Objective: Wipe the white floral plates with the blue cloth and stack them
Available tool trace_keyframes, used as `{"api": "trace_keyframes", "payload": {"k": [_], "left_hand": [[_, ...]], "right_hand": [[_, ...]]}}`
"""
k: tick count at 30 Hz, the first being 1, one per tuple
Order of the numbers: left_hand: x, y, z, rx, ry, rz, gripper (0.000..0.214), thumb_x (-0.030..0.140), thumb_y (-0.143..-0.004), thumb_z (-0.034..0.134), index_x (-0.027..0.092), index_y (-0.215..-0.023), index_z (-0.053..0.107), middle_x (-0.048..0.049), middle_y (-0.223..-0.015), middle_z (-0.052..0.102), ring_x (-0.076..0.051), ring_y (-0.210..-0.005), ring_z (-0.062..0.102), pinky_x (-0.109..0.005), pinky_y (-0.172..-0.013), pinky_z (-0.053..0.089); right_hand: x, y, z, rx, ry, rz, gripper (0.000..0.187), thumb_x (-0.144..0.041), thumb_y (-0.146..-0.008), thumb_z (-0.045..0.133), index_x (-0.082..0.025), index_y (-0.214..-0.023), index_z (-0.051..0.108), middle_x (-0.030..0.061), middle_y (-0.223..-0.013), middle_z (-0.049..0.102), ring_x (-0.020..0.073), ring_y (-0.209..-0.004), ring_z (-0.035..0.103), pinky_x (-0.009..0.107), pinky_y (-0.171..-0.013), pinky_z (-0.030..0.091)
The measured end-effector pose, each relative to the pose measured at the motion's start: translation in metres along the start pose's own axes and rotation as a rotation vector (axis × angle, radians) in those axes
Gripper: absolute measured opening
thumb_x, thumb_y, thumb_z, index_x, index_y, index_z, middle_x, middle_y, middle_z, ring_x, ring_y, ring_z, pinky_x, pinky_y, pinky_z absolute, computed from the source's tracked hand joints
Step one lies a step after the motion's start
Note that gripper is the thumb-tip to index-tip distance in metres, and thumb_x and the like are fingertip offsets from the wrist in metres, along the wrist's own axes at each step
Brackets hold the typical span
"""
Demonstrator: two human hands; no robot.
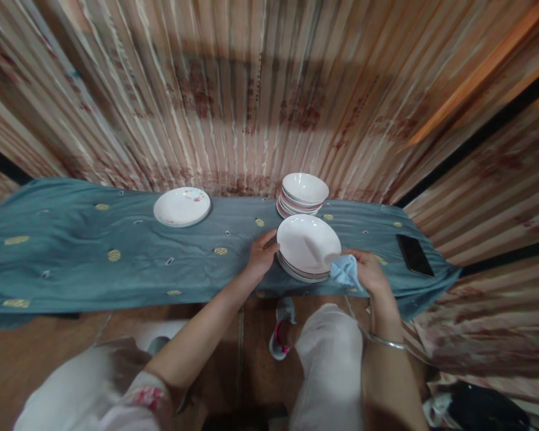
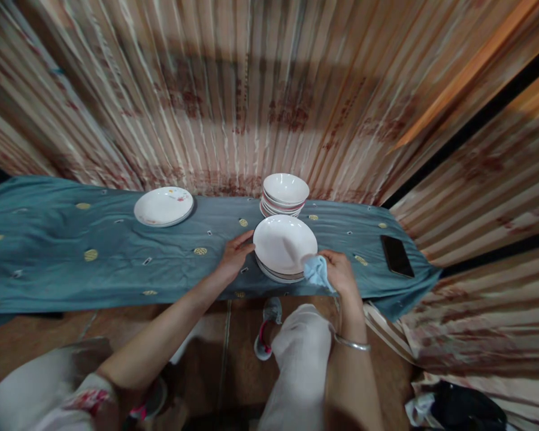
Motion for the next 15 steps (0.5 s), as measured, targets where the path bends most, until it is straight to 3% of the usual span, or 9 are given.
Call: {"api": "trace_keyframes", "payload": {"k": [7,15], "left_hand": [[-0.016,0.0,0.003,-0.017,-0.126,0.006,0.041,0.011,-0.069,0.068,0.023,-0.108,0.078,-0.0042,-0.126,0.073,-0.027,-0.125,0.06,-0.046,-0.113,0.042],[-0.027,0.0,0.005,-0.071,-0.276,0.096,0.044,0.01,-0.071,0.064,0.019,-0.113,0.075,-0.0105,-0.133,0.067,-0.03,-0.129,0.057,-0.049,-0.115,0.039]], "right_hand": [[0.009,-0.005,-0.002,-0.01,0.224,-0.01,0.031,-0.036,-0.068,0.052,-0.017,-0.067,0.077,0.0029,-0.055,0.067,0.0211,-0.06,0.064,0.025,-0.052,0.044],[0.001,-0.002,-0.003,-0.005,0.53,-0.025,0.024,-0.026,-0.074,0.055,-0.02,-0.068,0.078,0.0079,-0.067,0.075,0.0222,-0.07,0.069,0.025,-0.058,0.041]]}}
Point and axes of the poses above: each hand's wrist, its own y-axis away from the middle knuckle, its own z-axis out of the palm, x = y × z, the point moved 2 cm from there along -y, towards the middle knuckle
